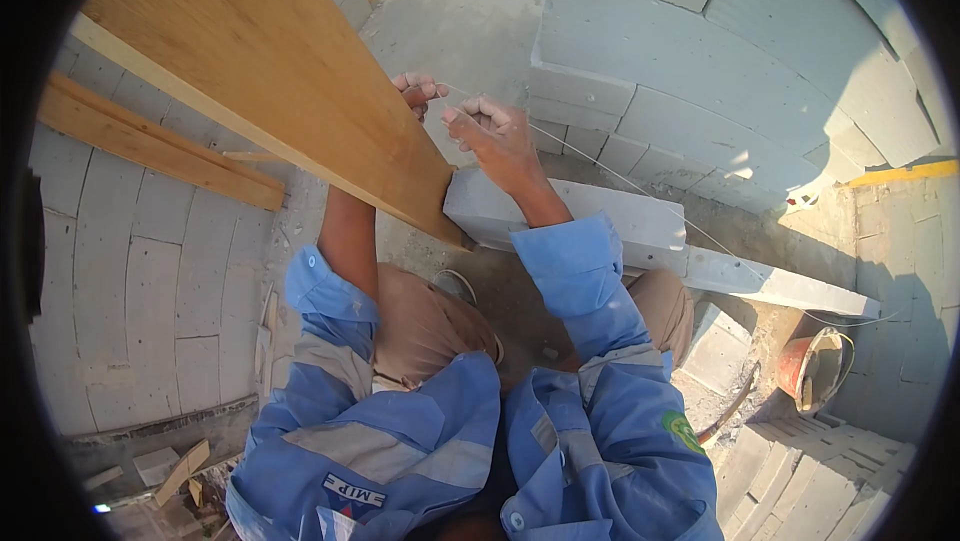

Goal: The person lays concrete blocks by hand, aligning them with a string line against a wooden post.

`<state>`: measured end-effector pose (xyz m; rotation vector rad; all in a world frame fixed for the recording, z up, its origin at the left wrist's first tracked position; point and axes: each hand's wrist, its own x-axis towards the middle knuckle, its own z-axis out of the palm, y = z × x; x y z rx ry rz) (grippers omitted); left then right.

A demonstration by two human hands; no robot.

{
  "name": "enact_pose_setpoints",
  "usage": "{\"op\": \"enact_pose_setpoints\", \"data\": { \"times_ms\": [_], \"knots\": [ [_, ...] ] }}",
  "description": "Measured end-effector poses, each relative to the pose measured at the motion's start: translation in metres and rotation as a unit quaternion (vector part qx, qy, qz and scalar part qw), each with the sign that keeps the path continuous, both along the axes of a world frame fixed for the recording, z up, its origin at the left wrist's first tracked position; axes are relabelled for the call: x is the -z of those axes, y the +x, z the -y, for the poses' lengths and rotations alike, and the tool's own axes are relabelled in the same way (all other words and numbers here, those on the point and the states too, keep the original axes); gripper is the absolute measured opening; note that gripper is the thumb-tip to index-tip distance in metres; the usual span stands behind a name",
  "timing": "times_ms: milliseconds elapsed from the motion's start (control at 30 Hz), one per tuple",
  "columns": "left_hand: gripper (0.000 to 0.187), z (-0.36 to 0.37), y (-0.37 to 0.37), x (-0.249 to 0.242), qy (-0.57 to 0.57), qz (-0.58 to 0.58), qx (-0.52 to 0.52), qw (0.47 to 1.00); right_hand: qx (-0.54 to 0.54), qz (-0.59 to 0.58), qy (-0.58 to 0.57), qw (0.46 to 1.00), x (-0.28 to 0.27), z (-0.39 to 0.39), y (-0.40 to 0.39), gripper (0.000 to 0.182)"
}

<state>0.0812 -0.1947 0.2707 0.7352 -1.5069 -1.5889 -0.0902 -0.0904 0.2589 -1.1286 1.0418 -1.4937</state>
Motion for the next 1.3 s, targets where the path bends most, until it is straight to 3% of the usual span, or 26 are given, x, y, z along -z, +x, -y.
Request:
{"op": "enact_pose_setpoints", "data": {
  "times_ms": [267,333,633,800,967,1100,1300],
  "knots": [
    [0.017,0.005,0.003,0.009,-0.014,-0.059,0.025,0.998,0.030,-0.053,0.003,0.998,-0.003,-0.008,0.006,0.034],
    [0.015,0.005,0.004,0.008,0.001,-0.076,0.037,0.996,0.046,-0.137,-0.072,0.987,0.001,-0.008,0.006,0.032],
    [0.004,0.006,0.012,0.004,0.021,-0.156,0.088,0.984,-0.031,-0.172,-0.117,0.978,-0.004,-0.028,0.003,0.029],
    [0.003,0.001,0.014,-0.001,0.069,-0.200,0.104,0.972,-0.009,-0.210,-0.145,0.967,-0.004,-0.044,0.003,0.028],
    [0.009,0.010,0.011,0.010,-0.006,-0.178,0.099,0.979,-0.005,-0.230,-0.156,0.961,-0.004,-0.054,-0.003,0.025],
    [0.009,0.007,0.011,0.004,0.012,-0.148,0.072,0.986,-0.015,-0.232,-0.157,0.960,-0.004,-0.059,-0.009,0.023],
    [0.003,0.009,0.011,0.006,-0.033,-0.223,0.143,0.964,-0.035,-0.210,-0.143,0.967,-0.001,-0.066,-0.011,0.024]
  ]
}}
